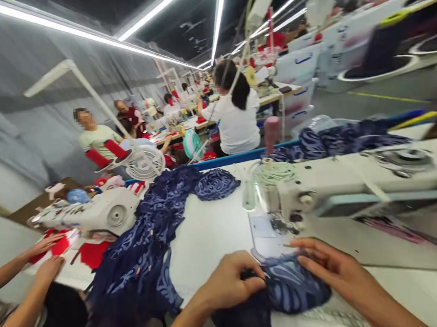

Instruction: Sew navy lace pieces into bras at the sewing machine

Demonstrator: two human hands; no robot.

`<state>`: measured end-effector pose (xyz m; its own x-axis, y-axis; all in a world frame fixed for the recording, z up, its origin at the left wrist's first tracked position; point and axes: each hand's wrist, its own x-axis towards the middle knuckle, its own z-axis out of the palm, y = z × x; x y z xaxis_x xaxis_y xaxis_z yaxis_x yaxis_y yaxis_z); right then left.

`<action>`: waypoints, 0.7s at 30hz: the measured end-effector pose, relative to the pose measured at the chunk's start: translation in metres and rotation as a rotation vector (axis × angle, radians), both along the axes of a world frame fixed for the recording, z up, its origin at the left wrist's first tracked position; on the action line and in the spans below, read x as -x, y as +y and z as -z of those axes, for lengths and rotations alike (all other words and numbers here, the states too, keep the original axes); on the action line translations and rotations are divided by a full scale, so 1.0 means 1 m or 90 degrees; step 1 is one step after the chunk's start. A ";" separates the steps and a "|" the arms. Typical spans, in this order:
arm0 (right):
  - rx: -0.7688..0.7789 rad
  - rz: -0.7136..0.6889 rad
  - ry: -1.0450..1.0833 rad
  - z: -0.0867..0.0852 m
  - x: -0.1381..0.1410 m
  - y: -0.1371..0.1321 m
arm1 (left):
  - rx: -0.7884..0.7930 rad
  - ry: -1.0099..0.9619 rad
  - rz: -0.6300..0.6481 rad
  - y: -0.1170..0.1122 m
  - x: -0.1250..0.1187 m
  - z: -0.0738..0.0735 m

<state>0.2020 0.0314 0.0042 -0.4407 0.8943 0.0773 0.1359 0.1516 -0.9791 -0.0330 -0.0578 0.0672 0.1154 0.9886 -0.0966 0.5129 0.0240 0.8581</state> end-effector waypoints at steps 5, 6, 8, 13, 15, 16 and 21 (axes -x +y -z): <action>0.106 0.003 -0.020 -0.013 0.011 -0.016 | -0.010 -0.026 -0.065 -0.011 -0.017 -0.018; 0.112 -0.008 -0.018 -0.016 0.013 -0.018 | 0.001 -0.033 -0.054 -0.011 -0.022 -0.019; 0.120 -0.034 -0.002 -0.020 0.017 -0.022 | 0.027 -0.039 -0.044 -0.007 -0.033 -0.015; 0.140 -0.076 0.012 -0.022 0.016 -0.021 | 0.072 -0.101 -0.081 0.010 -0.043 0.012; 0.141 -0.080 -0.001 -0.023 0.012 -0.018 | 0.070 -0.110 -0.094 0.012 -0.043 0.017; 0.140 -0.079 -0.006 -0.023 0.011 -0.018 | 0.073 -0.110 -0.099 0.012 -0.043 0.017; 0.170 -0.103 0.030 -0.019 0.008 -0.017 | 0.086 -0.114 -0.086 0.011 -0.045 0.010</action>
<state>0.1942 0.0142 0.0230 -0.5807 0.8041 -0.1273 0.0838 -0.0965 -0.9918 0.0121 -0.0470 0.0568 0.0104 0.9758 -0.2186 0.3380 0.2023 0.9192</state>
